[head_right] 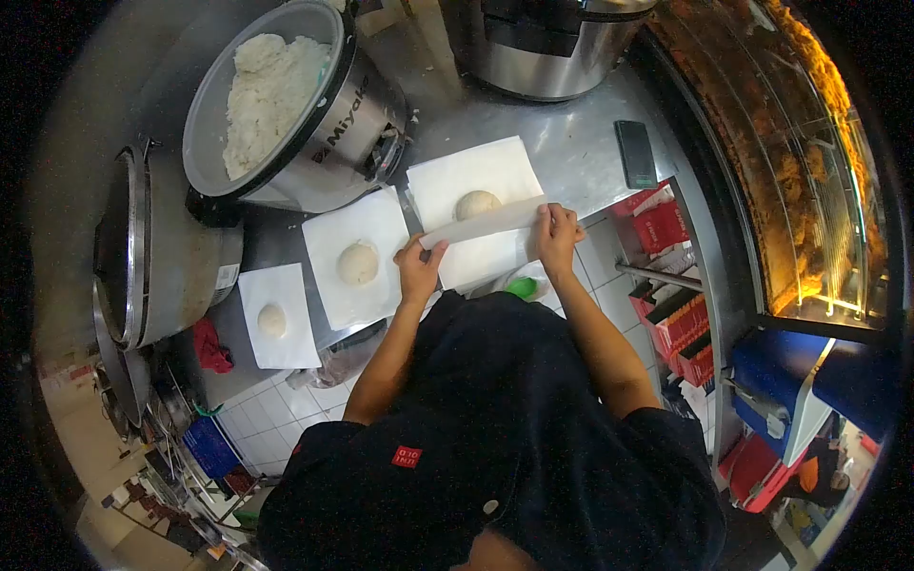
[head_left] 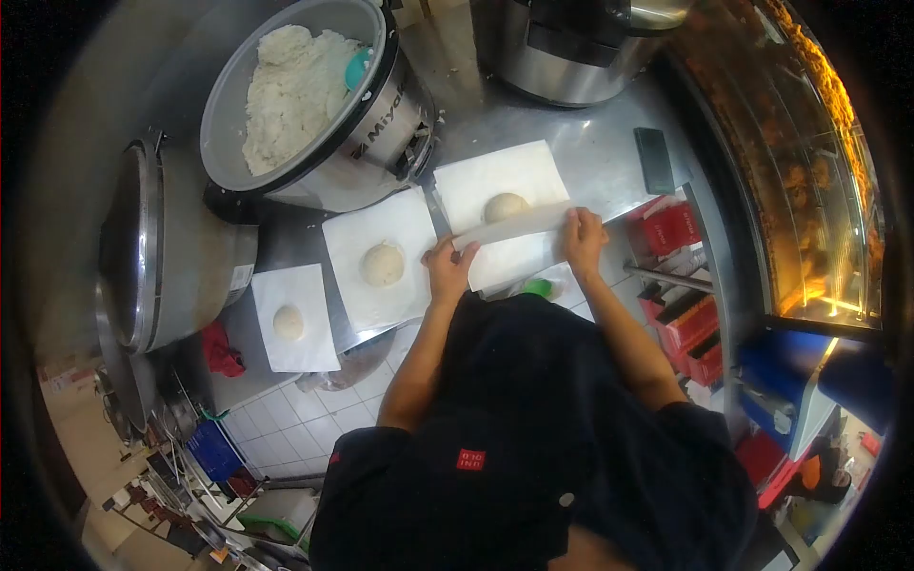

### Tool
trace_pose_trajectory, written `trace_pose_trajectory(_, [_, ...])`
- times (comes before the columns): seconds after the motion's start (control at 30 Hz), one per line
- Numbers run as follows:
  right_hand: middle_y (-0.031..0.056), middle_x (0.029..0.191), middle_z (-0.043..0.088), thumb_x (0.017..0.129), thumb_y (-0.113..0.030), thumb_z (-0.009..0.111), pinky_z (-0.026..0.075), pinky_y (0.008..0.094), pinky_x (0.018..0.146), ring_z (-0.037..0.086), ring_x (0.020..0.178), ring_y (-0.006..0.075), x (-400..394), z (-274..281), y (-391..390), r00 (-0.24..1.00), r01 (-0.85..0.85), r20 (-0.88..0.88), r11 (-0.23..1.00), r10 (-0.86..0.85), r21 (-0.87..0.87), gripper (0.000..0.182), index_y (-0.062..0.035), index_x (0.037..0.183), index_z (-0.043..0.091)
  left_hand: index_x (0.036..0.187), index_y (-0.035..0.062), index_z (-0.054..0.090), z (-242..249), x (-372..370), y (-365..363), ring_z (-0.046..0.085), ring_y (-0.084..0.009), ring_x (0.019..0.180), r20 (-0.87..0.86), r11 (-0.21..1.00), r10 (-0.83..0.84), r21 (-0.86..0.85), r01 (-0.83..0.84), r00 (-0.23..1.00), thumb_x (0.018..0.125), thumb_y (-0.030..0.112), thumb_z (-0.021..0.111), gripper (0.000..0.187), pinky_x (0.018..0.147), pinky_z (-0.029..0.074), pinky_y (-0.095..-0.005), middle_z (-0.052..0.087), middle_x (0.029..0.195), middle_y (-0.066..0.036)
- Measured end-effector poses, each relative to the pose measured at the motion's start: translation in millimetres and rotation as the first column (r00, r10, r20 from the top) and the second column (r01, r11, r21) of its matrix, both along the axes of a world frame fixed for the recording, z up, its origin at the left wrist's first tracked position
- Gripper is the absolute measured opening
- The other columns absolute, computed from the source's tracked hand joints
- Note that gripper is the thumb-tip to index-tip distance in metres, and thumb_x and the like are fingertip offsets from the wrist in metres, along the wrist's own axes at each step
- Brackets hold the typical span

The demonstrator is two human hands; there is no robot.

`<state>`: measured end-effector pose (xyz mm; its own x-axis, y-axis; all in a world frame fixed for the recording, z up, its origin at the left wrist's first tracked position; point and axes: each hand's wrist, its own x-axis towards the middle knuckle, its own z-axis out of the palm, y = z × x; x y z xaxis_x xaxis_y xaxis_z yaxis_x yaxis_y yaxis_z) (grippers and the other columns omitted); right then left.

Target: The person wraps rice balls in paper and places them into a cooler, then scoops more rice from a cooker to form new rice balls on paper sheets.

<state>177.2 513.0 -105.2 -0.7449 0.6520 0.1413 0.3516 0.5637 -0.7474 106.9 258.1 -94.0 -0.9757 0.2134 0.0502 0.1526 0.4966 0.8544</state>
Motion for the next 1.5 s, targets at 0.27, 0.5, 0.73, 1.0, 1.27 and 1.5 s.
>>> trace_pose_trajectory(0.27, [0.0058, 0.089, 0.060, 0.100, -0.032, 0.051, 0.023, 0.0394, 0.092, 0.050, 0.097, 0.0184, -9.2, 6.8, -5.5, 0.998, 0.022, -0.063, 1.000, -0.022, 0.009, 0.027, -0.0098, 0.093, 0.065, 0.077, 0.0076, 0.060, 3.3, -24.4, 23.3, 0.056, -0.0324, 0.064, -0.016, 0.978, 0.151, -0.141, -0.152, 0.988, 0.098, 0.029, 0.053, 0.031, 0.083, 0.033, -0.0426, 0.062, 0.071, -0.011])
trace_pose_trajectory(0.5, [0.0050, 0.084, 0.060, 0.101, -0.030, 0.050, 0.023, 0.0427, 0.091, 0.051, 0.096, 0.0188, -17.7, -3.5, -12.2, 0.988, 0.094, 0.112, 0.992, -0.104, 0.089, 0.024, -0.0117, 0.094, 0.064, 0.081, 0.0079, 0.061, 4.0, -30.0, 46.2, 0.057, -0.0362, 0.066, -0.090, 0.910, 0.293, -0.279, -0.306, 0.952, 0.101, 0.028, 0.047, 0.032, 0.084, 0.033, -0.0445, 0.063, 0.072, -0.013])
trace_pose_trajectory(0.73, [0.0056, 0.078, 0.060, 0.099, -0.030, 0.052, 0.025, 0.0449, 0.089, 0.052, 0.089, 0.0220, -23.3, -8.6, -12.6, 0.990, 0.137, 0.011, 0.974, -0.141, 0.182, 0.022, -0.0132, 0.093, 0.065, 0.086, 0.0069, 0.064, 3.4, -45.3, 49.5, 0.063, -0.0349, 0.076, -0.146, 0.904, 0.214, -0.347, -0.252, 0.966, 0.102, 0.028, 0.042, 0.035, 0.084, 0.035, -0.0454, 0.068, 0.082, -0.016])
trace_pose_trajectory(1.0, [0.0051, 0.077, 0.060, 0.099, -0.029, 0.052, 0.027, 0.0450, 0.087, 0.054, 0.084, 0.0223, -24.8, -4.9, -9.2, 0.967, 0.074, 0.214, 0.951, -0.142, 0.299, 0.019, -0.0145, 0.096, 0.064, 0.093, 0.0086, 0.064, 17.4, -51.9, 47.7, 0.065, -0.0309, 0.085, 0.032, 0.829, 0.156, -0.547, -0.113, 0.987, 0.101, 0.029, 0.044, 0.030, 0.087, 0.035, -0.0465, 0.070, 0.091, -0.012])
trace_pose_trajectory(1.27, [0.0158, 0.101, 0.061, 0.099, -0.021, 0.053, 0.047, 0.0335, 0.085, 0.059, 0.095, 0.0252, -72.8, 45.2, 24.1, 0.972, -0.041, -0.236, 0.973, -0.014, -0.226, 0.022, -0.0039, 0.112, 0.058, 0.143, 0.0166, 0.044, 10.5, -75.3, 37.9, 0.049, -0.0159, 0.126, -0.508, 0.818, -0.136, -0.542, -0.193, 0.851, 0.095, 0.026, 0.055, 0.050, 0.093, 0.029, -0.0490, 0.066, 0.118, -0.001])
trace_pose_trajectory(1.5, [0.0134, 0.127, 0.053, 0.085, -0.023, 0.067, 0.041, 0.0505, 0.100, 0.049, 0.120, 0.0364, -142.8, 52.4, 8.6, 0.729, -0.661, 0.411, 0.719, 0.548, 0.214, 0.044, -0.0178, 0.128, 0.057, 0.142, 0.0216, 0.047, 2.8, -73.0, 32.1, 0.053, -0.0140, 0.122, -0.328, 0.891, -0.069, -0.445, -0.090, 0.942, 0.094, 0.023, 0.059, 0.050, 0.091, 0.029, -0.0471, 0.068, 0.113, 0.002])
